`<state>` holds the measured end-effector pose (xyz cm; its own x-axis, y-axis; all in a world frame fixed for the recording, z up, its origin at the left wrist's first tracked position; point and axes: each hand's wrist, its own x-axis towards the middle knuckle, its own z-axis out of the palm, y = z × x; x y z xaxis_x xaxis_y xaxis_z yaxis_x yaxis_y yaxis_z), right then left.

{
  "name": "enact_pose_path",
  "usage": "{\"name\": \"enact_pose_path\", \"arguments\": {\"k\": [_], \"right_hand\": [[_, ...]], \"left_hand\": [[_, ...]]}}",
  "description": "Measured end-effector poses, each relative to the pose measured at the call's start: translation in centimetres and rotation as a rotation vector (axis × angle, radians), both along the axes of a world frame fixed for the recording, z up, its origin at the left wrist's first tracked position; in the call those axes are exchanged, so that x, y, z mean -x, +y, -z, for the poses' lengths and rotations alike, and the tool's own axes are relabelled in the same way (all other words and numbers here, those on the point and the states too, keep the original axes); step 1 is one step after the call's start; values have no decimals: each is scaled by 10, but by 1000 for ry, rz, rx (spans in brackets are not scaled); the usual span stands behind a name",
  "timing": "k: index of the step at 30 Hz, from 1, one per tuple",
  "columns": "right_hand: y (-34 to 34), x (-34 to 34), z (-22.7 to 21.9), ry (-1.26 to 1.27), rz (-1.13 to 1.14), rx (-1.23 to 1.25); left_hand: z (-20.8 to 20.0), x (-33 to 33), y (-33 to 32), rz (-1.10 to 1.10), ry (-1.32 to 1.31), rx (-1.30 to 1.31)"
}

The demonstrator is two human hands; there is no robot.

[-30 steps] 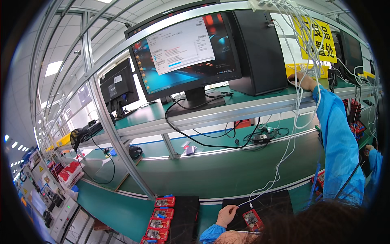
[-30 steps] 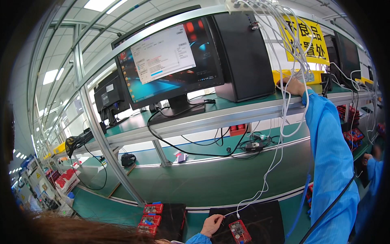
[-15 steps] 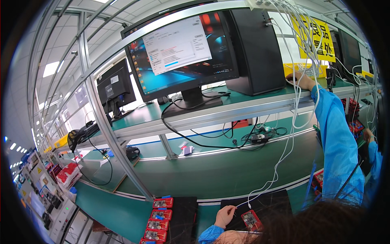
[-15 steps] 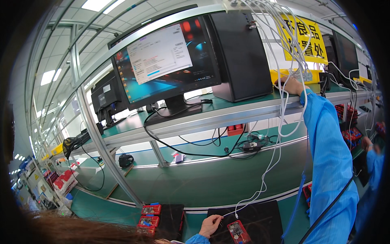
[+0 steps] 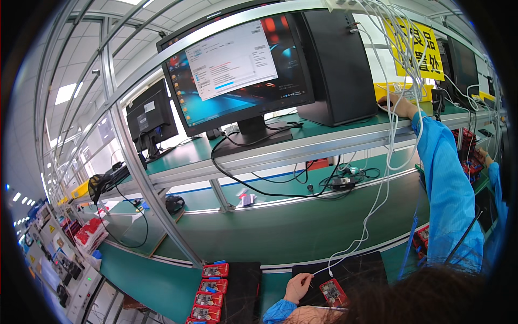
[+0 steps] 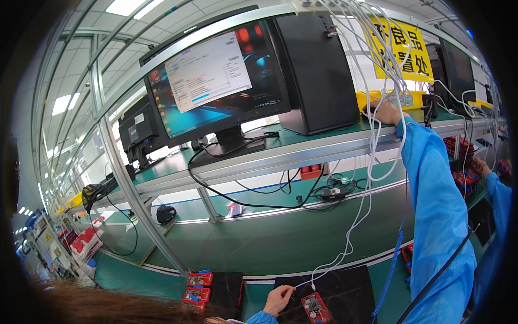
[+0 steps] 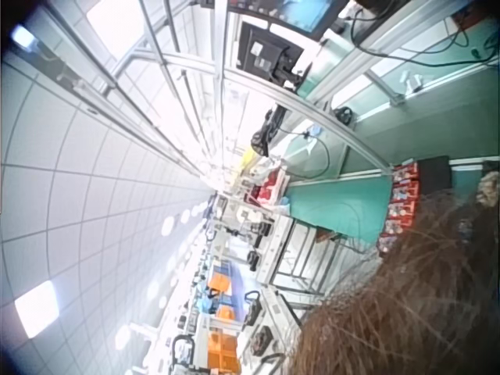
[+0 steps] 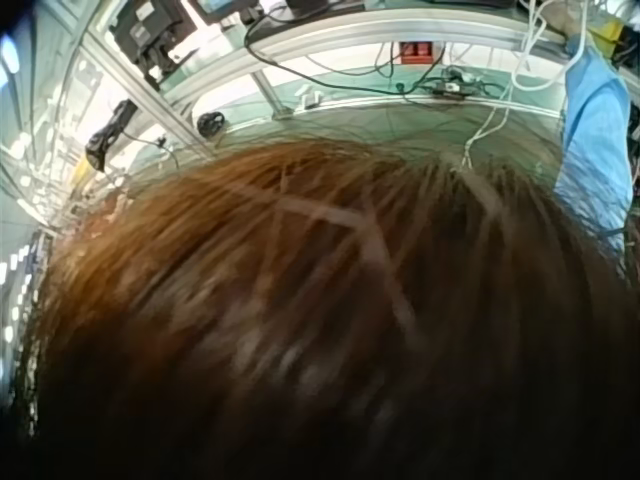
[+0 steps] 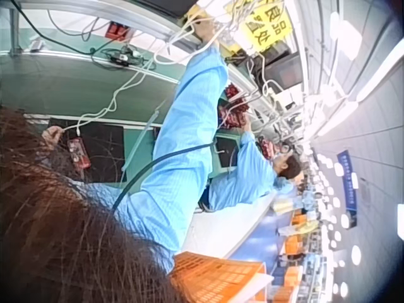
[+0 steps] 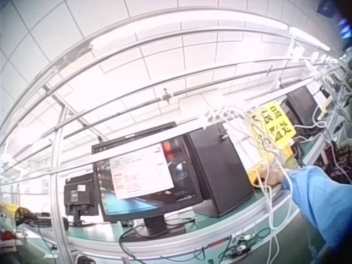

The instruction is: Assemble electronic components on a circuit board within a plastic housing.

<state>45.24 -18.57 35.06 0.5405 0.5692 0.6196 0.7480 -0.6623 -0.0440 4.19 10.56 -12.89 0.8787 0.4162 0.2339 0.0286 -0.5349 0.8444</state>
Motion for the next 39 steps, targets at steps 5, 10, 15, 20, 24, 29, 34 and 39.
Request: {"name": "enact_pose_path", "arguments": {"k": [5,10,15,20,24,29,34,39], "right_hand": [[-2,1,0,-13,-4,7],[-4,-1,1,-43,-61,-6],[-3,-1,1,-17,-45,-22],[-3,-4,1,-24,-35,-17],[-3,-2,1,-29,-33,-15],[-3,5,0,-35,-13,-1],[2,20,-2,48,-6,-41],[-3,15,-2,31,-13,-33]], "left_hand": [[-7,1,-3,-4,-2,-9],[-16,4,-6,-12,-32,-49],[-19,6,-7,-9,-13,-47],[-15,4,-5,-9,4,-40],[-13,4,-4,-2,11,-40],[-10,2,-4,0,4,-11],[-12,4,-4,-8,-38,-1],[-13,3,-5,-2,-36,6]]}}
